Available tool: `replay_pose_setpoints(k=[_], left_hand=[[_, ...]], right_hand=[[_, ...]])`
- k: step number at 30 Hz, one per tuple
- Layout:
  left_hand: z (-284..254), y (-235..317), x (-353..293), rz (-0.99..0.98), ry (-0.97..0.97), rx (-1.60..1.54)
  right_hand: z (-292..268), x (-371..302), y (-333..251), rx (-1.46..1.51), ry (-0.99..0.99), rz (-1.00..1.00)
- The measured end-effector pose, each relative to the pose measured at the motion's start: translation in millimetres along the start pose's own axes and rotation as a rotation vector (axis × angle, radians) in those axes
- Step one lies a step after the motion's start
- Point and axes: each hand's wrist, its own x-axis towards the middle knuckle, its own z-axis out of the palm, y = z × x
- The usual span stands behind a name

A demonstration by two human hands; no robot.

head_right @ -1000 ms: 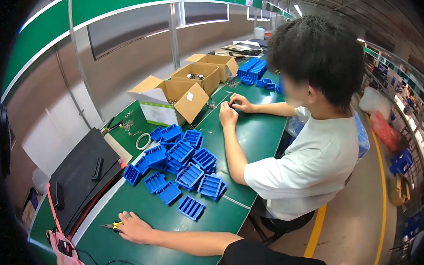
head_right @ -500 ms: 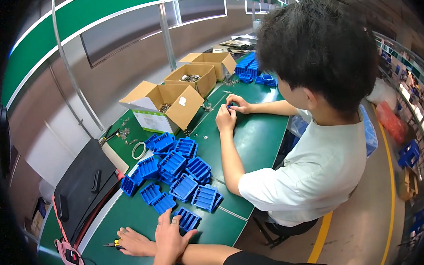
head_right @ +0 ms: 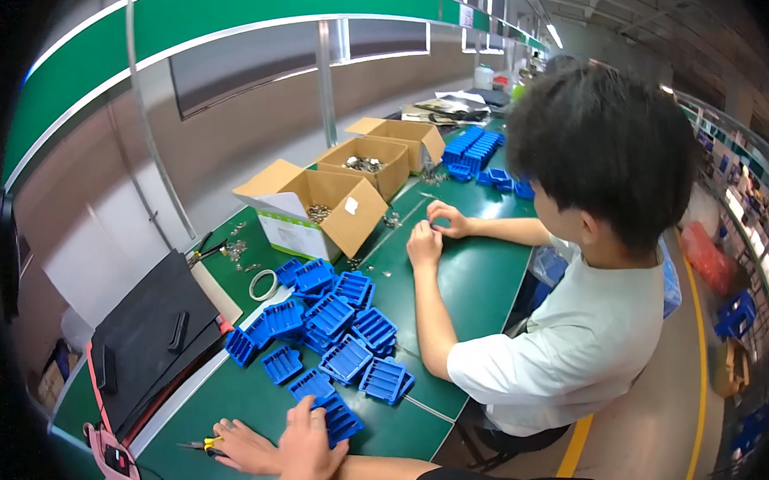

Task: Soldering electrical wires onto blue plastic housing units at a factory workbench.

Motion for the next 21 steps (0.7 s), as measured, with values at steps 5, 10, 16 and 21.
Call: replay_pose_setpoints(k=[5, 10, 16, 21], left_hand=[[-50.6, -43.6, -75.6, -0.158, 0.275, -0.527], [-54.4, -95.7, -164.3, -0.403, 0.653, -1.274], [-34.7, -129.9, -215.5, -0.565, 0.906, -1.328], [-51.7, -134.9, -243.5, -0.619, 0.969, -0.796]], right_hand=[[9.3, -7.1, 34.0, -0.088, 0.224, 0.067], [-24.0, -0.8, 15.6, 0.202, 0.402, 0.255], [-30.7, -1.7, -5.4, 0.323, 0.412, 0.184], [-13.7, -25.2, -61.7, 0.558, 0.248, 0.137]])
